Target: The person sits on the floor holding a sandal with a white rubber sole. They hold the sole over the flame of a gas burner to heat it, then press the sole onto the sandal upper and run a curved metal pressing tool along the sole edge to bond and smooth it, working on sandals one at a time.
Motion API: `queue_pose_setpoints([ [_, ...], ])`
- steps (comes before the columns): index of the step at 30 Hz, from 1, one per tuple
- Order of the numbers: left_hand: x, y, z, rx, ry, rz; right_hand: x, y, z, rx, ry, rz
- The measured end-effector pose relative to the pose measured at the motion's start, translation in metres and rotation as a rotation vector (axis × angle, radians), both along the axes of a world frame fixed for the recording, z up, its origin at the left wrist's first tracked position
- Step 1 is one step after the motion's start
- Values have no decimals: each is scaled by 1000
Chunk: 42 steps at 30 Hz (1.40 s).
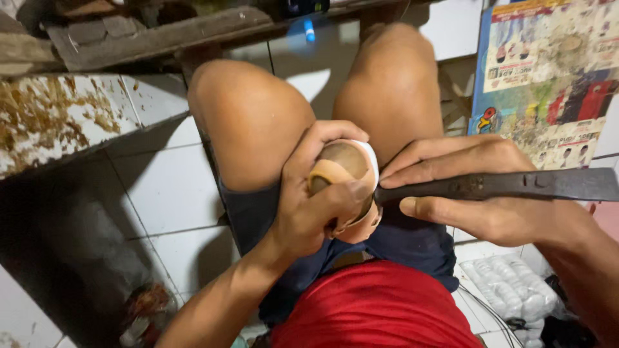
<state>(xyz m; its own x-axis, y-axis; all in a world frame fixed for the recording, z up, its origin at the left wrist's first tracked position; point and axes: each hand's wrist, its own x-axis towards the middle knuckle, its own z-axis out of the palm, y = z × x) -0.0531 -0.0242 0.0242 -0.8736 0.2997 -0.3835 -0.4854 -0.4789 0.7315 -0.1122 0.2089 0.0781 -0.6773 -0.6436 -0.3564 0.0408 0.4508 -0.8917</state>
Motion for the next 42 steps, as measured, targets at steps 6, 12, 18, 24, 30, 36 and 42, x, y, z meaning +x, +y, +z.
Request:
queue_pose_setpoints([
  [6, -4, -3, 0, -2, 144, 19, 10, -10, 2, -18, -16, -208],
  [12, -5, -2, -6, -17, 102, -65, -8, 7, 3, 48, 7, 46],
  [18, 3, 1, -3, 163, -6, 76, 17, 2, 1, 23, -2, -121],
  [24, 3, 1, -4, -44, 157, 12, 45, -4, -3, 3, 9, -351],
  [30, 1, -8, -3, -85, 204, -83, 31, -11, -1, -3, 53, -368],
  [36, -3, -7, -6, -84, 210, -210, -19, -5, 6, -60, 35, 62],
  [42, 0, -7, 24, -1, 64, -209, -9, 41, -7, -59, 60, -105],
])
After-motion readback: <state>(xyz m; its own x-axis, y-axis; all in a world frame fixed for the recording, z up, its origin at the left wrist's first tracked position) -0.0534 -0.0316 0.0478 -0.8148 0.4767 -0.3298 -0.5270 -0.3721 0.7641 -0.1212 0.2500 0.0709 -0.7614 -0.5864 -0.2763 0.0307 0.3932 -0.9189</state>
